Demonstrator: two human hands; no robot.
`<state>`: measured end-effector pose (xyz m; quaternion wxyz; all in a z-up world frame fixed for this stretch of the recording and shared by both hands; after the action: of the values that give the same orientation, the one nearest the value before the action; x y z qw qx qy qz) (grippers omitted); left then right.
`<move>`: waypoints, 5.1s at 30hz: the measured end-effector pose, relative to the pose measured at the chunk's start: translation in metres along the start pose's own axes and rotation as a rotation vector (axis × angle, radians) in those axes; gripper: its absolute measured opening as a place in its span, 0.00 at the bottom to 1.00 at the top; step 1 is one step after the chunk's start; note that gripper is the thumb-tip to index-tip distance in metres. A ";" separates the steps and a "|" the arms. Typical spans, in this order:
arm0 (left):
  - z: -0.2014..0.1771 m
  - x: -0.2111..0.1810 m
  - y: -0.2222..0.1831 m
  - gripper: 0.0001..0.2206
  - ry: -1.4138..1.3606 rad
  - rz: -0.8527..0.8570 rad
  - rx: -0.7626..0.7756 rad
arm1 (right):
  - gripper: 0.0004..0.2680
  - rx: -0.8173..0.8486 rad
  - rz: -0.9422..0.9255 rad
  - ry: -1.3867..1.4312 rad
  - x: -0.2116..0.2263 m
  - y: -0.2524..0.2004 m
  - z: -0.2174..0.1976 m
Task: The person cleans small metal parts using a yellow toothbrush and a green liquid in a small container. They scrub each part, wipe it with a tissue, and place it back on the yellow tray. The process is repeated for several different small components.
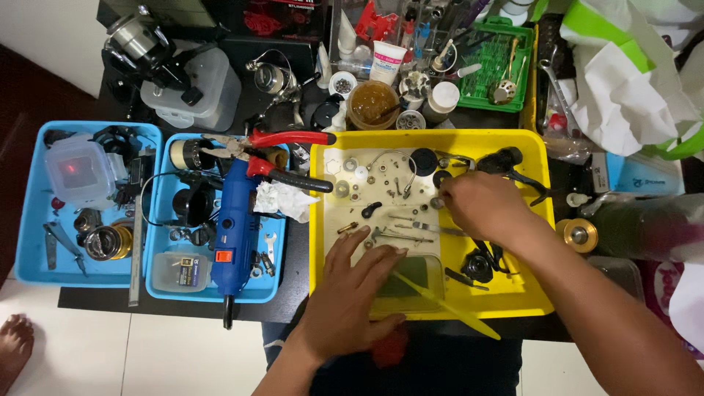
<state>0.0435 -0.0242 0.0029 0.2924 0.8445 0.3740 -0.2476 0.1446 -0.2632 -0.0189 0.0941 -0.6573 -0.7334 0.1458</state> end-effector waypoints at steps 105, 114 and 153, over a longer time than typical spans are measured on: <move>-0.010 -0.003 0.005 0.09 -0.493 -0.188 -0.504 | 0.06 -0.390 -0.291 0.702 0.038 -0.128 -0.010; -0.014 0.010 -0.003 0.02 -0.263 -0.143 -0.514 | 0.04 -0.627 0.170 0.647 -0.044 -0.140 0.002; 0.000 0.026 -0.008 0.09 -0.448 -0.283 -0.506 | 0.10 -0.250 0.340 0.347 -0.056 -0.099 0.040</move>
<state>0.0527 -0.0076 -0.0158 0.5296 0.6101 0.4635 -0.3640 0.0455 -0.3317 -0.0204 0.1105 -0.7928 -0.5976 -0.0470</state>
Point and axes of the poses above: each hand's wrist, its own y-axis towards the middle knuckle, its own z-axis out of the palm, x = y × z, the point moved 4 cm from there along y, towards the middle knuckle, and after that the axes turned 10 degrees about -x, right-handed, at the moved point
